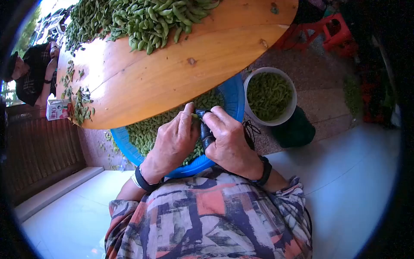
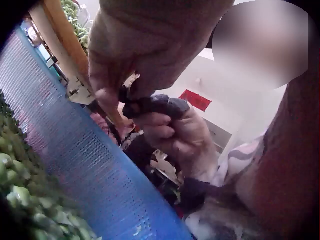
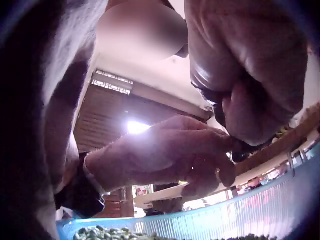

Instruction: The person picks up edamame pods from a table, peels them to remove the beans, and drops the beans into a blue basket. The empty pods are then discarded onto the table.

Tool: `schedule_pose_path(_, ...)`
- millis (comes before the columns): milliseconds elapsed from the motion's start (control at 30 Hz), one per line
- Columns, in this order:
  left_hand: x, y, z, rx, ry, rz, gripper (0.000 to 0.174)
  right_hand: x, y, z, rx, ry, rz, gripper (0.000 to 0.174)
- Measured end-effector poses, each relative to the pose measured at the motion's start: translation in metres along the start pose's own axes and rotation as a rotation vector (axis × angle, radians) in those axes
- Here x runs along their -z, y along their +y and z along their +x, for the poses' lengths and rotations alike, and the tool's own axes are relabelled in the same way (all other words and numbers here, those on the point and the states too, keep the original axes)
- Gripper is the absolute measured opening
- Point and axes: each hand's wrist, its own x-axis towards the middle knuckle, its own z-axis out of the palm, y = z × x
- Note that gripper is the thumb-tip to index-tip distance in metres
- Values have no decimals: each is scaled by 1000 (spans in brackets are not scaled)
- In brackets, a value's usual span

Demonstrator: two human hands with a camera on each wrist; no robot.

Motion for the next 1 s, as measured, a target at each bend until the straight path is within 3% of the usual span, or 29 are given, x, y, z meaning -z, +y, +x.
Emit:
schedule_pose_path(100,-4,-3,3,-53,72,76,57,-4,3,3,109,60,-51,38)
schedule_pose_path(300,4,-4,7,-17,6,-79,49,1,5,3,123,69,-52,36)
schedule_pose_path(367,24,-11,12,283,-331,-620,44,12,7,8,59,-53,16,30)
schedule_pose_path(400,22,-19,9,403,-356,-1115,40,16,10,10,-4,-83,118,23)
schedule_pose_path(433,19,-23,7,398,-355,-1117,40,20,13,11,-3,-82,113,23)
schedule_pose_path(500,17,-27,3,541,-394,-1544,45,26,17,13,-2,-166,147,20)
schedule_pose_path(667,13,-18,5,641,-297,-1626,49,16,7,10,-68,-132,101,22)
schedule_pose_path(733,8,-16,2,649,-262,-1403,40,9,1,8,-23,-85,4,27)
schedule_pose_path(833,12,-8,4,687,-191,-1313,37,2,-1,9,-2,-52,-9,31)
schedule_pose_path(1000,18,-9,5,664,-130,-1455,40,-6,-9,9,35,-30,-45,33)
